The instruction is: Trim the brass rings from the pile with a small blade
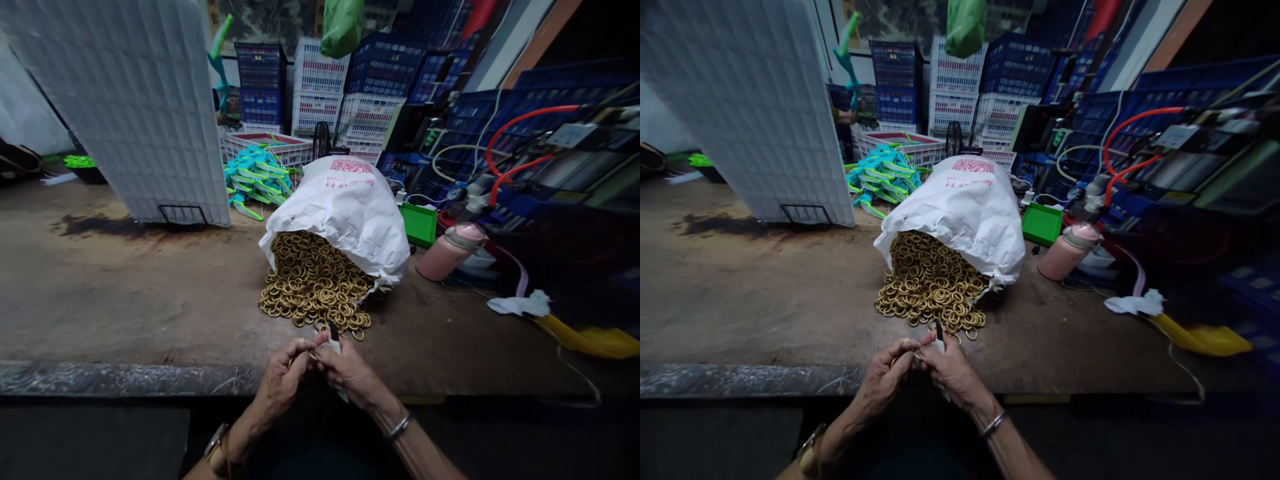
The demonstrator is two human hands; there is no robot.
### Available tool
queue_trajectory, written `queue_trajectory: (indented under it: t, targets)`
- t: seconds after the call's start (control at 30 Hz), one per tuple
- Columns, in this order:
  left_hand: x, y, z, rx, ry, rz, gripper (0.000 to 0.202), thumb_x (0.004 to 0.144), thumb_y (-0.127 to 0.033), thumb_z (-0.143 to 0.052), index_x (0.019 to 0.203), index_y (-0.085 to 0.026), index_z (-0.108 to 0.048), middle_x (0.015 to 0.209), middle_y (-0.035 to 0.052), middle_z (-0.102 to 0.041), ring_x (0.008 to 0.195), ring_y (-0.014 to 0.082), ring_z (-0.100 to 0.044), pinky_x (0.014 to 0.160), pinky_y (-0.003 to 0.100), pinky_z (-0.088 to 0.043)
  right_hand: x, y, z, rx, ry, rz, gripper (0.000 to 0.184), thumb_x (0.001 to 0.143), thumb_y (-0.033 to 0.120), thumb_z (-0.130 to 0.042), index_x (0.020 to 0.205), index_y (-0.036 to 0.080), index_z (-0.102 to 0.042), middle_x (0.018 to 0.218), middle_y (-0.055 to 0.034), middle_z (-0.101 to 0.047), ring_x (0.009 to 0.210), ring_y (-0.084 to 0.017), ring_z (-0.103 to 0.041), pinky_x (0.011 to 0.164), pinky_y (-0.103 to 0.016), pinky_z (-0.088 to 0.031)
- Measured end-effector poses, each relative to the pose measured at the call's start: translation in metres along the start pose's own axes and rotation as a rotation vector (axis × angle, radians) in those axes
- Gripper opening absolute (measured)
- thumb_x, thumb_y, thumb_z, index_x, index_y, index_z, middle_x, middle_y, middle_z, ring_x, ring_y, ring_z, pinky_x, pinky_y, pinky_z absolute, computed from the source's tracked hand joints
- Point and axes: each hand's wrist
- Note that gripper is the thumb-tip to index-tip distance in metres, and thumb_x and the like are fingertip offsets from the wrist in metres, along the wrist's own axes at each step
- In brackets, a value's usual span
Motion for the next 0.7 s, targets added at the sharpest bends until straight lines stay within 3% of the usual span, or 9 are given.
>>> queue_trajectory:
  t: [0.13,0.2,0.33,0.47,0.7]
  targets:
    - [-0.003,-0.004,0.0,0.017,0.054,-0.085,0.018,0.077,-0.027,-0.054,0.085,-0.018,-0.068,0.086,0.0063,-0.065,0.08,0.0175,-0.056,0.076,0.027,-0.041,-0.003,-0.004,0.002,0.155,0.101,-0.054,0.036,0.067,0.042,-0.062,0.085,0.021,-0.039,0.058,0.0108,-0.045,0.034,0.001,-0.017,0.034,-0.014,-0.014]
    - [-0.004,-0.005,0.0,0.018,0.058,-0.093,0.018,0.078,-0.027,-0.054,0.084,-0.018,-0.068,0.083,0.0057,-0.066,0.079,0.0172,-0.056,0.078,0.027,-0.04,-0.003,-0.005,0.002,0.169,0.117,-0.049,0.035,0.067,0.043,-0.061,0.084,0.021,-0.039,0.058,0.0109,-0.045,0.034,0.001,-0.017,0.034,-0.014,-0.015]
    - [-0.003,-0.001,0.002,0.088,0.043,-0.102,0.019,0.079,-0.029,-0.052,0.074,-0.017,-0.064,0.063,0.0015,-0.06,0.062,0.0139,-0.052,0.066,0.024,-0.04,-0.002,-0.006,-0.002,-0.035,0.023,0.038,0.034,0.073,0.051,-0.053,0.079,0.02,-0.042,0.054,0.0096,-0.045,0.033,-0.001,-0.02,0.033,-0.016,-0.014]
    - [-0.003,0.004,0.002,0.156,0.017,-0.105,0.02,0.079,-0.03,-0.052,0.068,-0.016,-0.061,0.061,0.0003,-0.056,0.06,0.0121,-0.048,0.06,0.022,-0.037,0.003,-0.008,-0.002,-0.278,-0.108,0.132,0.033,0.074,0.051,-0.05,0.068,0.018,-0.045,0.047,0.0083,-0.041,0.037,-0.003,-0.026,0.036,-0.018,-0.02]
    - [-0.007,0.005,0.001,-0.032,0.074,0.195,0.034,0.076,-0.045,-0.052,0.06,-0.016,-0.048,0.049,-0.0064,-0.039,0.04,0.0044,-0.028,0.039,0.018,-0.022,0.007,-0.01,-0.001,-0.395,-0.155,0.188,0.026,0.073,0.042,-0.053,0.064,0.018,-0.047,0.053,0.006,-0.043,0.047,-0.006,-0.034,0.044,-0.019,-0.028]
Point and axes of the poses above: each hand's wrist, its own x-axis towards the middle knuckle, its own z-axis out of the back of the hand, y = z × x
